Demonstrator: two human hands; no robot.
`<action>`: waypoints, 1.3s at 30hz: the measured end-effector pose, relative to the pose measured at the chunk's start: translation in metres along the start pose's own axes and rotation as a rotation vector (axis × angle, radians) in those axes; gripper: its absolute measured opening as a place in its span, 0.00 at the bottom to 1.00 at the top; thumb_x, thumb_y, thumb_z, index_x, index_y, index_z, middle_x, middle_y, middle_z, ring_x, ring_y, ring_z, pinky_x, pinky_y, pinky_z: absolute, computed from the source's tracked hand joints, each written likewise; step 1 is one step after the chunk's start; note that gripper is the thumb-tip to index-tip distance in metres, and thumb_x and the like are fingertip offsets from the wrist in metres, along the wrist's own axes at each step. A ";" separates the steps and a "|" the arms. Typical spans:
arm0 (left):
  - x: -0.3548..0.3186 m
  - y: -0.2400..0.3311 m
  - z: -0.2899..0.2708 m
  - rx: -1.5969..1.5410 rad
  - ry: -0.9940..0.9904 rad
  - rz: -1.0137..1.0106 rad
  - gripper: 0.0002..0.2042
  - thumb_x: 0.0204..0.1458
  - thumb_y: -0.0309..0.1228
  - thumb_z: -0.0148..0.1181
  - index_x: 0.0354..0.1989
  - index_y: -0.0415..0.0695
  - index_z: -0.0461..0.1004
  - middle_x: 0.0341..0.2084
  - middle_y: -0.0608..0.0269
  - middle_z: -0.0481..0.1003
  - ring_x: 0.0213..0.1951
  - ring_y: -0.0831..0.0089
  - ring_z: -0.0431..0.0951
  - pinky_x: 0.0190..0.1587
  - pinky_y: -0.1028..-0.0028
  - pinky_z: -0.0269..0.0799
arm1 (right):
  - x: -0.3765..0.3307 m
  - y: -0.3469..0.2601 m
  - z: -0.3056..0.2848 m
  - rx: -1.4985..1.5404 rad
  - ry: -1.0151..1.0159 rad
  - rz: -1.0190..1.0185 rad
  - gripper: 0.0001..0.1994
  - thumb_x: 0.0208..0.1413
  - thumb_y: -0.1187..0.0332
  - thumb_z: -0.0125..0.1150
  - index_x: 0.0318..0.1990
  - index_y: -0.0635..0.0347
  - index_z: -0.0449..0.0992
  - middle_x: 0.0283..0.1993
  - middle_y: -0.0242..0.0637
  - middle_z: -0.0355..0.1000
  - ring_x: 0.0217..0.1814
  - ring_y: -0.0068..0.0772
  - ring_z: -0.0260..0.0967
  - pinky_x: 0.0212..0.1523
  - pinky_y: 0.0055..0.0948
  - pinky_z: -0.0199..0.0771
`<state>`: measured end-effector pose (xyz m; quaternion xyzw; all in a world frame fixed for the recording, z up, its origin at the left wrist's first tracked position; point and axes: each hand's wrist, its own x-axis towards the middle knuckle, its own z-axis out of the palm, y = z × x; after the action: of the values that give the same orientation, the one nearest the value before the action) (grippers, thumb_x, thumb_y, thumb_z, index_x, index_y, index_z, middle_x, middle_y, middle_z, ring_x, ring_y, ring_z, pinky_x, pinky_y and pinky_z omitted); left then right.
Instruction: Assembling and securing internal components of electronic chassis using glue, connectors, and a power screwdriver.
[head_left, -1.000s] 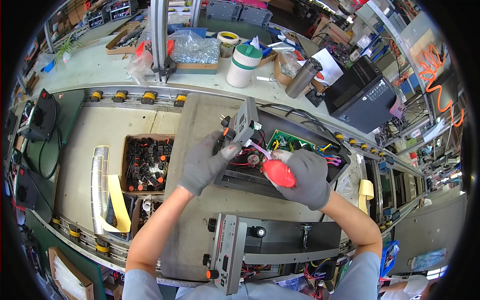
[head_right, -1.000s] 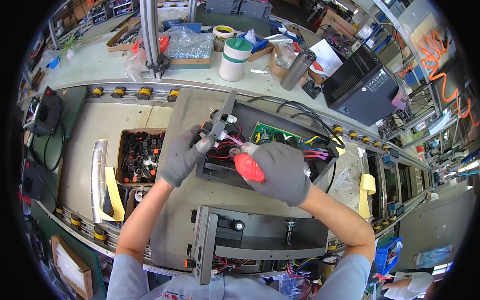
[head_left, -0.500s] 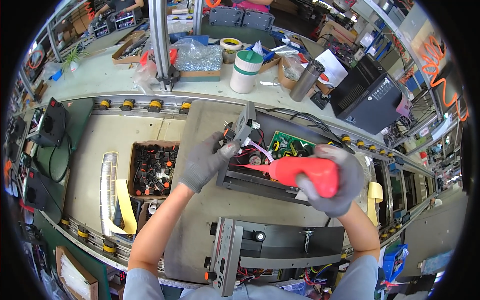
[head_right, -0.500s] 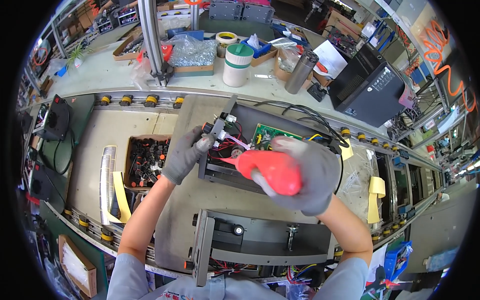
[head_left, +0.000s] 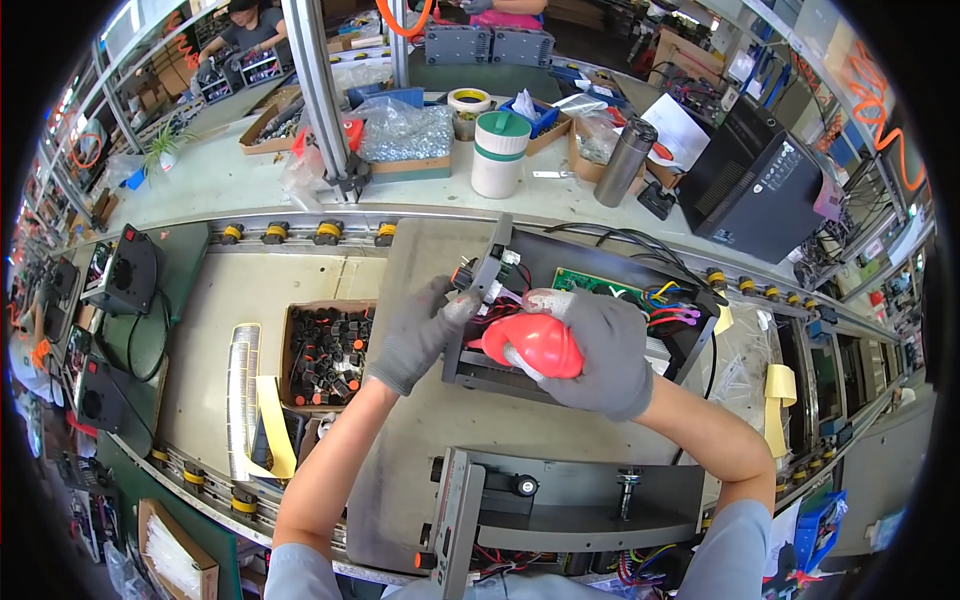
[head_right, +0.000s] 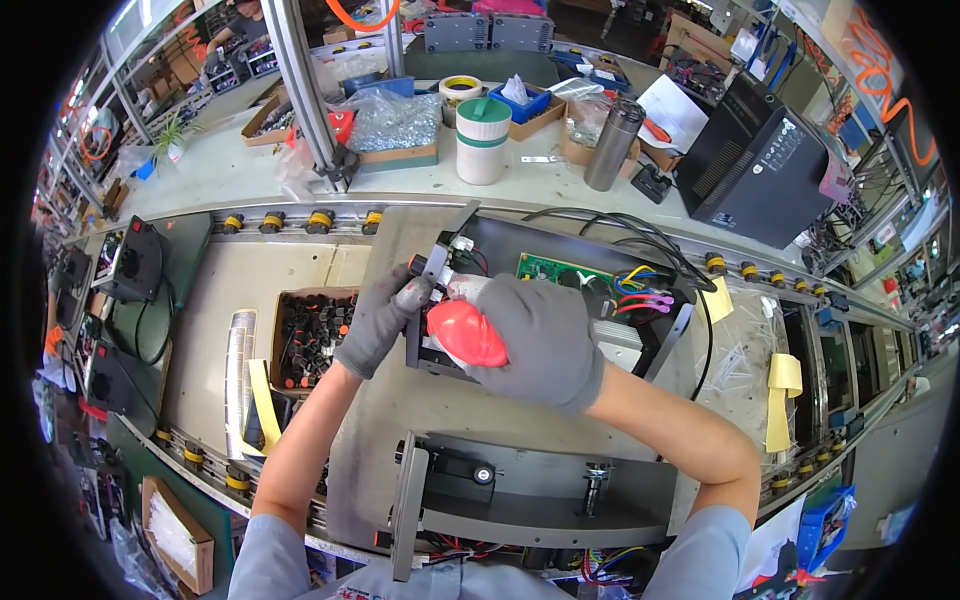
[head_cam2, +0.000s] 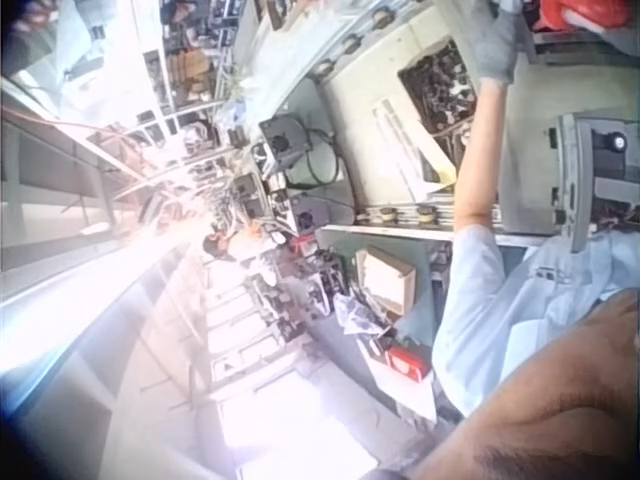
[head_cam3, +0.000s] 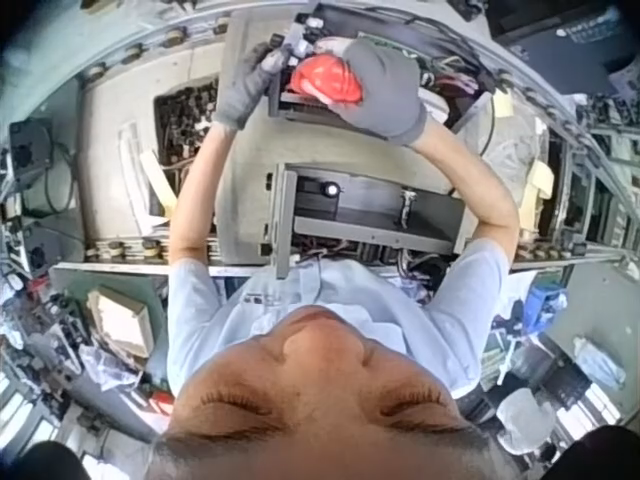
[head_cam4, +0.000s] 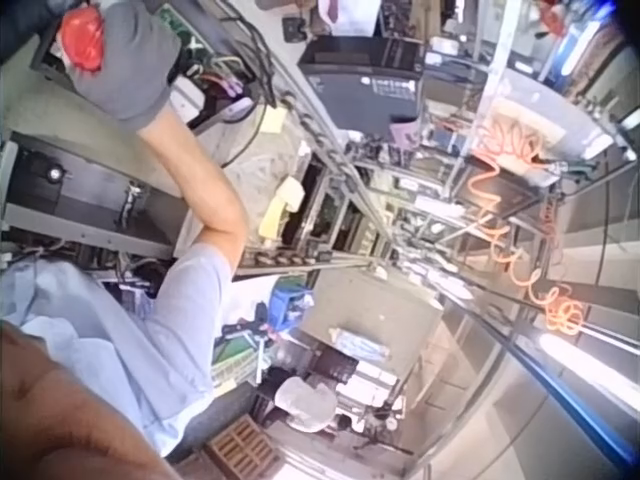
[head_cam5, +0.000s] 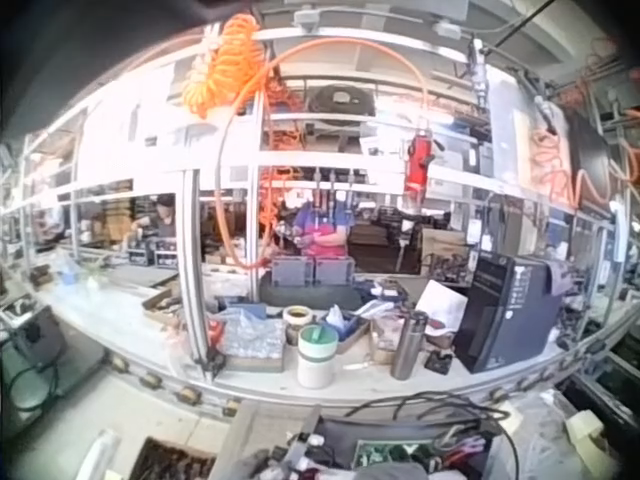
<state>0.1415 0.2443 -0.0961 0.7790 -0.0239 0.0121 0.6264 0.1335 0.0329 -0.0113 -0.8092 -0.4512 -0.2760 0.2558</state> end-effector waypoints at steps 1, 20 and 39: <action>0.000 0.000 0.001 0.001 0.002 0.001 0.38 0.43 0.59 0.54 0.48 0.32 0.65 0.21 0.58 0.71 0.26 0.72 0.71 0.29 0.73 0.66 | -0.001 0.001 -0.001 -0.025 -0.031 0.012 0.23 0.33 0.61 0.67 0.39 0.58 0.69 0.27 0.37 0.67 0.24 0.40 0.67 0.23 0.35 0.64; 0.008 0.010 -0.004 0.252 0.010 -0.013 0.38 0.45 0.66 0.43 0.51 0.42 0.67 0.32 0.46 0.75 0.38 0.54 0.76 0.42 0.64 0.68 | 0.013 -0.008 -0.034 -0.123 0.217 -0.086 0.23 0.32 0.70 0.72 0.39 0.62 0.69 0.33 0.44 0.73 0.30 0.38 0.73 0.32 0.28 0.73; 0.009 0.009 -0.003 0.267 -0.008 0.013 0.37 0.46 0.64 0.44 0.49 0.41 0.68 0.34 0.43 0.74 0.40 0.50 0.74 0.44 0.62 0.67 | 0.017 -0.007 -0.039 -0.172 0.183 -0.071 0.23 0.32 0.67 0.73 0.38 0.62 0.71 0.33 0.45 0.74 0.32 0.39 0.74 0.34 0.30 0.73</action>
<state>0.1497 0.2449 -0.0863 0.8553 -0.0295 0.0159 0.5171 0.1267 0.0199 0.0296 -0.7832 -0.4288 -0.3952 0.2156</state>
